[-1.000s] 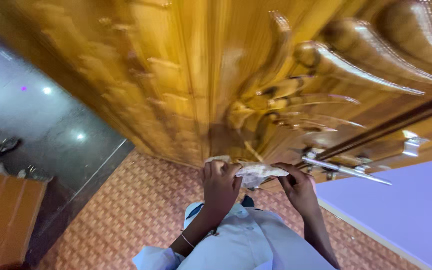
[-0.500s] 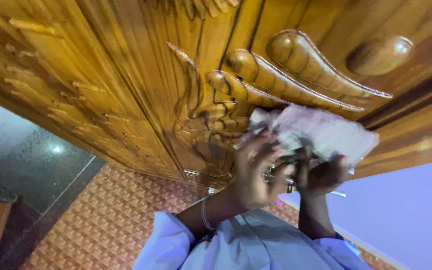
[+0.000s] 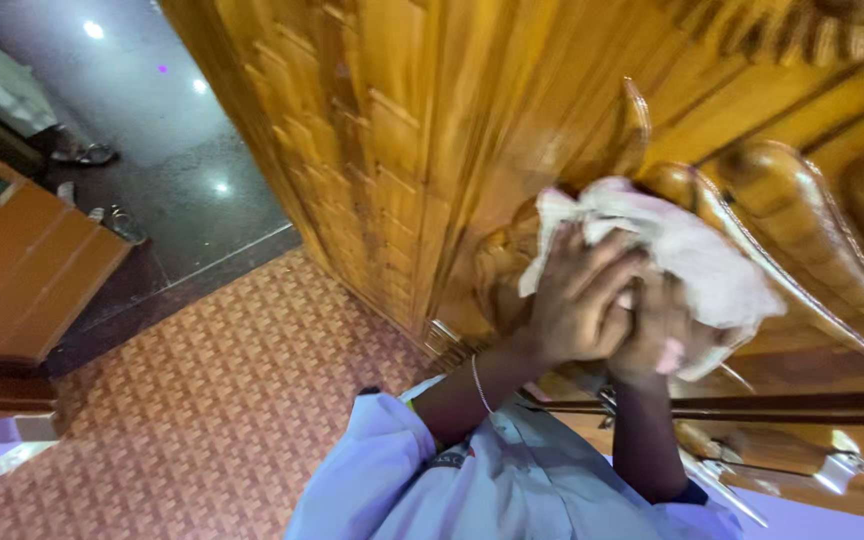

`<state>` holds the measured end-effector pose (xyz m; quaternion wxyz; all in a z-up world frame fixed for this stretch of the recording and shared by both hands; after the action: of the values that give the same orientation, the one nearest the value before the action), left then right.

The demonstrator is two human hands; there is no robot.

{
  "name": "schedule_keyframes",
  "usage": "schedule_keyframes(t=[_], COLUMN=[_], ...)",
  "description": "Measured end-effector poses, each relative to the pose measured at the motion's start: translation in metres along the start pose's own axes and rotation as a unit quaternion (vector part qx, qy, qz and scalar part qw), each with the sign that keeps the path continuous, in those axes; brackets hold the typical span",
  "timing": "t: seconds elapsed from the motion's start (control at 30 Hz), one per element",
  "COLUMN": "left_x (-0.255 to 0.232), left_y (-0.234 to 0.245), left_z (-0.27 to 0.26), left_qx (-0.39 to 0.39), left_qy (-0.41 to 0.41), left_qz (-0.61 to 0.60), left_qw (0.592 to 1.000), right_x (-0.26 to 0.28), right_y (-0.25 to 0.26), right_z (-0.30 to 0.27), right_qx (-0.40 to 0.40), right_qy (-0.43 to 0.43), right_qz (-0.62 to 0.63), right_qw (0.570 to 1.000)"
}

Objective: The person wipes a carved wooden door with a cloth, moving the cloth across the textured surface and around the handle before folding the cloth.

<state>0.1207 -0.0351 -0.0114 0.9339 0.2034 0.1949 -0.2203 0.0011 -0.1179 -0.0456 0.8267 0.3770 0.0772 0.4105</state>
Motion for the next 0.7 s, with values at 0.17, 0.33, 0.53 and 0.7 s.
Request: schedule_keyframes(t=[0.17, 0.33, 0.53, 0.7], left_x=[0.088, 0.114, 0.097, 0.124], left_y=[0.034, 0.047, 0.062, 0.085], left_z=[-0.054, -0.049, 0.080, 0.137], left_qx=[-0.020, 0.042, 0.036, -0.049], left_qy=[0.105, 0.038, -0.122, -0.136], left_qz=[0.024, 0.092, 0.190, 0.219], left_qw=[0.994, 0.994, 0.973, 0.965], right_x=[0.068, 0.064, 0.088, 0.147], right_y=[-0.063, -0.077, 0.012, -0.001], right_z=[-0.020, -0.023, 0.083, 0.155], right_qx=[0.010, 0.041, -0.059, -0.056], right_qy=[0.168, 0.174, 0.096, 0.013], right_qz=[-0.107, -0.241, -0.156, -0.128], right_qw=[0.980, 0.954, 0.981, 0.990])
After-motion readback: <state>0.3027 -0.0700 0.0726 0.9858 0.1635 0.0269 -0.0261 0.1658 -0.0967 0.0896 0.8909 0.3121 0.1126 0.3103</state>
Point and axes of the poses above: each hand's wrist, its own z-axis towards the middle knuckle, its own y-axis out of the back of the hand, x = y × z, the point moved 6 cm from there along z, towards the middle knuckle, and after that the axes turned 6 degrees about z, right-handed, at the moved point
